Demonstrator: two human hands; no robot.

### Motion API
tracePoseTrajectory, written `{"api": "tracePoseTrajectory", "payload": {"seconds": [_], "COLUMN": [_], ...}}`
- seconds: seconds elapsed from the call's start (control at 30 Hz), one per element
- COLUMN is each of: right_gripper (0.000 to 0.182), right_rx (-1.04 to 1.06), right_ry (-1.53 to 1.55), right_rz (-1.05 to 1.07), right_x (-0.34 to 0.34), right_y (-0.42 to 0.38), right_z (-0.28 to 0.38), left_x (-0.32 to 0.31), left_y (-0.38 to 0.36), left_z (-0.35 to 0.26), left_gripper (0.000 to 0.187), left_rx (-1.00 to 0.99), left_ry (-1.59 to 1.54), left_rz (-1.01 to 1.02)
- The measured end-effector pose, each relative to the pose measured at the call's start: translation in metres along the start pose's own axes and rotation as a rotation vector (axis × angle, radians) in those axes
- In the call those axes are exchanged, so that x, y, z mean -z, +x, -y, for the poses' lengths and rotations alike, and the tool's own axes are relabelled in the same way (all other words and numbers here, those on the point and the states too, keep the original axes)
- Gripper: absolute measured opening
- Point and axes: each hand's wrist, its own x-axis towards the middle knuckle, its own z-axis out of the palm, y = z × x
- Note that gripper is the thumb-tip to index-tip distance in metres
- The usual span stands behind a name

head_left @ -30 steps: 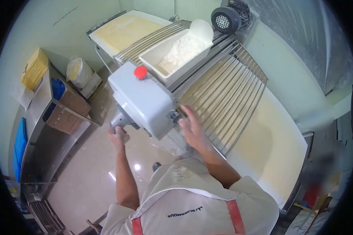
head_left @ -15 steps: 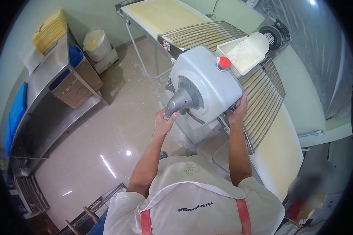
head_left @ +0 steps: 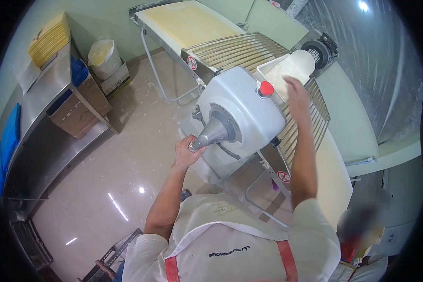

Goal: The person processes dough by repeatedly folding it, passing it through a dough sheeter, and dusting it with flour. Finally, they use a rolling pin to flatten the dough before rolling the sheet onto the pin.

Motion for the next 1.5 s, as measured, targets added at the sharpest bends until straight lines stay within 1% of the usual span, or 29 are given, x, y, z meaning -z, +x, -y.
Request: {"api": "tracePoseTrajectory", "payload": {"seconds": [0.03, 0.1, 0.2, 0.3, 0.43, 0.53, 0.6, 0.67, 0.7, 0.73, 0.77, 0.83, 0.9, 0.93, 0.97, 1.0, 1.03, 1.07, 1.1, 1.13, 1.17, 1.2, 1.23, 1.3, 1.37, 1.4, 1.43, 1.47, 1.5], "right_gripper": [0.030, 0.035, 0.039, 0.041, 0.037, 0.029, 0.024, 0.027, 0.030, 0.031, 0.032, 0.035, 0.033, 0.028, 0.027, 0.032, 0.032, 0.032, 0.028, 0.028, 0.028, 0.028, 0.028, 0.028, 0.029, 0.029, 0.029, 0.029, 0.029], "right_rx": [0.017, -0.176, -0.084, 0.097, 0.040, -0.487, -0.374, -0.485, -0.249, -0.253, -0.258, -0.338, -0.549, -0.350, -0.722, -0.573, -0.590, -0.638, -0.559, -0.579, -0.577, -0.595, -0.664, -0.899, -1.047, -1.019, -0.982, -0.945, -0.917], "right_ry": [-0.052, -0.163, -0.085, -0.168, -0.348, 0.518, 1.286, 1.792, 2.113, 2.221, 2.317, 2.375, 2.223, 2.210, 1.752, 1.635, 1.409, 1.156, 0.820, 0.515, 0.191, -0.129, -0.398, -0.701, -0.652, -0.491, -0.307, -0.211, -0.183], "right_rz": [0.214, 0.828, 1.162, 1.348, 1.354, 0.825, 0.802, 0.501, 0.576, 0.368, 0.154, -0.146, -0.368, -0.288, -0.815, -0.927, -1.111, -1.273, -1.168, -1.374, -1.596, -1.761, -1.823, -1.575, -0.882, -0.510, -0.244, -0.172, -0.226], "right_x": [-0.005, -0.029, -0.038, -0.020, -0.008, 0.004, -0.006, 0.028, 0.034, 0.048, 0.062, 0.080, 0.109, 0.125, 0.174, 0.236, 0.324, 0.411, 0.508, 0.576, 0.608, 0.612, 0.591, 0.484, 0.319, 0.242, 0.196, 0.190, 0.222], "right_y": [0.031, 0.084, 0.089, 0.084, 0.099, 0.100, 0.118, 0.095, 0.081, 0.049, 0.005, -0.095, -0.223, -0.309, -0.393, -0.479, -0.544, -0.608, -0.669, -0.688, -0.687, -0.683, -0.674, -0.629, -0.552, -0.511, -0.487, -0.484, -0.497], "right_z": [-0.015, -0.028, -0.027, -0.023, -0.017, -0.041, -0.098, -0.083, -0.105, -0.118, -0.128, -0.184, -0.260, -0.328, -0.354, -0.384, -0.392, -0.398, -0.395, -0.367, -0.339, -0.328, -0.333, -0.365, -0.394, -0.388, -0.377, -0.373, -0.378], "left_x": [0.000, -0.002, -0.002, -0.002, -0.006, -0.012, -0.011, -0.016, -0.014, -0.012, -0.016, -0.034, -0.043, -0.062, -0.066, -0.066, -0.050, -0.042, -0.029, -0.030, -0.020, -0.015, -0.015, -0.011, -0.003, -0.001, -0.001, 0.000, 0.003], "left_y": [0.000, -0.001, -0.001, -0.002, -0.003, -0.008, -0.011, -0.007, 0.009, 0.027, 0.044, 0.075, 0.116, 0.127, 0.146, 0.164, 0.188, 0.203, 0.218, 0.225, 0.235, 0.240, 0.243, 0.253, 0.254, 0.255, 0.257, 0.259, 0.257], "left_z": [0.001, 0.002, -0.001, 0.000, -0.002, 0.010, 0.010, -0.009, -0.036, -0.070, -0.096, -0.144, -0.155, -0.175, -0.164, -0.157, -0.136, -0.117, -0.103, -0.109, -0.085, -0.077, -0.075, -0.069, -0.064, -0.064, -0.063, -0.062, -0.063], "left_gripper": [0.033, 0.032, 0.029, 0.028, 0.029, 0.029, 0.040, 0.056, 0.064, 0.073, 0.080, 0.061, 0.044, 0.041, 0.043, 0.045, 0.044, 0.042, 0.041, 0.041, 0.044, 0.045, 0.045, 0.045, 0.046, 0.046, 0.046, 0.047, 0.047], "left_rx": [-0.005, 0.027, 0.022, 0.032, 0.047, 0.056, 0.141, 0.092, -0.065, -0.223, -0.268, -0.249, -0.217, -0.148, -0.113, 0.056, -0.021, -0.022, 0.010, 0.124, 0.079, 0.116, 0.151, 0.203, 0.245, 0.256, 0.267, 0.270, 0.280], "left_ry": [0.006, -0.038, -0.045, -0.048, -0.056, -0.070, -0.067, -0.280, -0.108, 0.055, 0.157, 0.195, 0.228, 0.256, 0.205, 0.118, 0.356, 0.437, 0.445, 0.440, 0.391, 0.377, 0.385, 0.403, 0.417, 0.421, 0.432, 0.435, 0.434], "left_rz": [0.005, 0.006, -0.030, -0.053, -0.086, -0.104, -0.069, -0.157, -0.140, -0.126, -0.158, -0.183, -0.140, -0.154, -0.097, -0.030, 0.030, 0.040, 0.167, 0.225, 0.222, 0.239, 0.249, 0.263, 0.264, 0.267, 0.279, 0.280, 0.276]}}
